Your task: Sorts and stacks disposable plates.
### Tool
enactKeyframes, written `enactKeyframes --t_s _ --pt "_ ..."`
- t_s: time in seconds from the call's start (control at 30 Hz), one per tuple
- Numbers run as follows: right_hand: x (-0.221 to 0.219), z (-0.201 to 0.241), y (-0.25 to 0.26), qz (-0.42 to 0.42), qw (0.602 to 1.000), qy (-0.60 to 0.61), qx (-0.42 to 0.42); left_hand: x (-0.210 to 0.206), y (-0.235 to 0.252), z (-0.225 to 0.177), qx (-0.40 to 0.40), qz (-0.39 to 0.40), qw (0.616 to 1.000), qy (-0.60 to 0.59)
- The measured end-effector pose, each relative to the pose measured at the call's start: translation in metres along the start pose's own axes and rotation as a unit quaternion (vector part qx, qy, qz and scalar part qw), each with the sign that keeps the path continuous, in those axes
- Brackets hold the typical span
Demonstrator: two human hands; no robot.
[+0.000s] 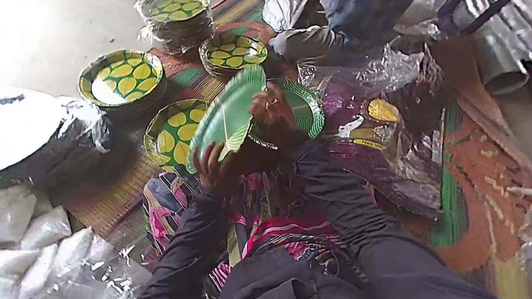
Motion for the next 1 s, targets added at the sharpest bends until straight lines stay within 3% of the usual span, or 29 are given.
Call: enactKeyframes --t_s 0.07,0.13,0.2,0.27,0.33,0.37,0.43,0.47,0.53,0.63,0.7,0.87,1.0 --pt "0.026 -0.008 0.015 -0.094 0.992 -0.079 0.016 0.003 0.002 0.010 0.041 -0.031 0.997 0.050" --pt "0.050 -0.024 0.024 -0.161 0.973 -0.168 0.007 0.002 0.007 0.020 0.083 -0.012 0.991 0.102" --pt "0.064 -0.040 0.031 -0.132 0.957 -0.256 -0.038 -0.008 0.010 0.031 0.141 0.074 0.983 0.091" --pt "0.054 -0.056 0.026 -0.028 0.955 -0.275 -0.111 -0.020 0.010 0.039 0.235 0.222 0.945 0.049" --pt "0.021 -0.071 -0.006 0.132 0.954 -0.204 -0.178 -0.032 0.003 0.048 0.304 0.334 0.891 0.042" --pt "0.000 -0.075 -0.032 0.247 0.931 -0.160 -0.214 -0.037 -0.003 0.052 0.327 0.378 0.865 0.051" --pt "-0.040 -0.070 -0.097 0.461 0.835 -0.059 -0.294 -0.043 -0.013 0.056 0.354 0.460 0.810 0.088" --pt "-0.055 -0.064 -0.128 0.511 0.792 -0.009 -0.334 -0.044 -0.018 0.056 0.366 0.497 0.779 0.112" --pt "-0.066 -0.057 -0.160 0.505 0.760 0.062 -0.404 -0.046 -0.027 0.059 0.391 0.555 0.716 0.163" --pt "-0.062 -0.056 -0.159 0.496 0.758 0.089 -0.413 -0.056 -0.032 0.059 0.384 0.625 0.646 0.210" --pt "-0.057 -0.050 -0.159 0.494 0.769 0.068 -0.399 -0.064 -0.030 0.053 0.366 0.656 0.622 0.223" --pt "-0.051 0.000 -0.188 0.359 0.880 -0.026 -0.309 -0.079 -0.023 0.040 0.313 0.672 0.620 0.258" --pt "-0.040 0.010 -0.189 0.256 0.915 -0.044 -0.309 -0.071 -0.017 0.050 0.397 0.602 0.651 0.238"
Point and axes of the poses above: each hand's wrist, its own y-axis towards the middle knuckle, its own x-axis out of the back of the hand, z = x × y, the point moved 4 cm from there along y, towards the middle knuckle, and after that the axes turned 6 degrees about x, right-handed, at the moved point
